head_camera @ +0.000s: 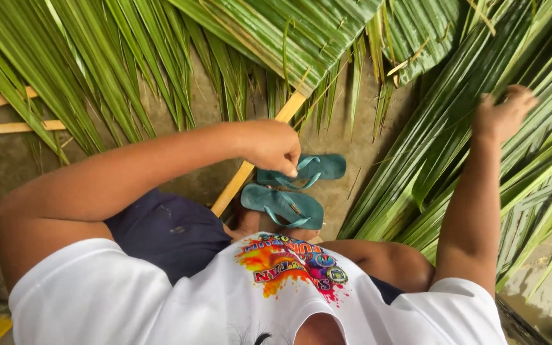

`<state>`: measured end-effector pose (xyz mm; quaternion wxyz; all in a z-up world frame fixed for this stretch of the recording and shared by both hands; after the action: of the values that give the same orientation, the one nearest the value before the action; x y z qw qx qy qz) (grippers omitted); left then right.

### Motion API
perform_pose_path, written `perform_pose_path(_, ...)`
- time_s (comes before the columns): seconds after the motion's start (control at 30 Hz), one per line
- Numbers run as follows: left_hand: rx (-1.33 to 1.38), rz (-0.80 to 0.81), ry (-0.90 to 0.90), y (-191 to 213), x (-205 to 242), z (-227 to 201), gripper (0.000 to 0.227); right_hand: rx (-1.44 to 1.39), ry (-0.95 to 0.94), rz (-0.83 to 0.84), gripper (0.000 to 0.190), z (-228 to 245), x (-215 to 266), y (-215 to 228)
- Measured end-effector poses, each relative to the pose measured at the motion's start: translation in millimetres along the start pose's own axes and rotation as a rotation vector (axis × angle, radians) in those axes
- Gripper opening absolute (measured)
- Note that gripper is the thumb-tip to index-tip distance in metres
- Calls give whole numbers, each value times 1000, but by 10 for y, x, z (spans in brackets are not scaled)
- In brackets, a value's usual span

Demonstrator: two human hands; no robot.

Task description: Weaving palm leaves over a wooden stick to create a thatched panel

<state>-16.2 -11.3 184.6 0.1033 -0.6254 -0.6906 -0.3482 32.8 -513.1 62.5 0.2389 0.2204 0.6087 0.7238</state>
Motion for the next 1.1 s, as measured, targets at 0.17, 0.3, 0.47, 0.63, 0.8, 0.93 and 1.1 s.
perform_pose_path(0.17, 45, -83, -22, 249, 121, -23, 24, -122, 337, -583, 44, 568, 276, 1078)
perform_pose_path(0.3, 66, -112, -29, 280, 100, -68, 24, -1456, 14, 328, 16, 1258, 953, 537)
perform_pose_path(0.47, 126, -69, -20, 189, 0, 1, 27, -251, 1109, 486, 26, 2299, 2570, 41)
perform_pose_path(0.63, 158, -123, -41, 245, 33, -24, 28, 195, 1090, 946, 34, 2121, 2702, -575)
perform_pose_path(0.8, 165, -144, -79, 384, 95, -82, 33, -20, 551, 363, 29, 1457, 1050, 141)
perform_pose_path(0.93, 130, -241, -99, 531, 193, -223, 27, -174, 160, 162, 25, 939, 536, 668)
perform_pose_path(1.1, 193, 118, -27, -44, -108, -314, 35, -114, 87, 344, 19, 438, 351, 130)
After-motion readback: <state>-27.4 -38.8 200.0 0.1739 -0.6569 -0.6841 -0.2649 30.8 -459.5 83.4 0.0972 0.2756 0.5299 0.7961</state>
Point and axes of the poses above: each hand's wrist, its own x-axis away from the middle knuckle, its own y-axis out of the back of the hand, z = x × y, the point moved 10 cm from there along -x, towards the middle knuckle, and after that the axes turned 5 degrees about x, right-handed, at the moved point
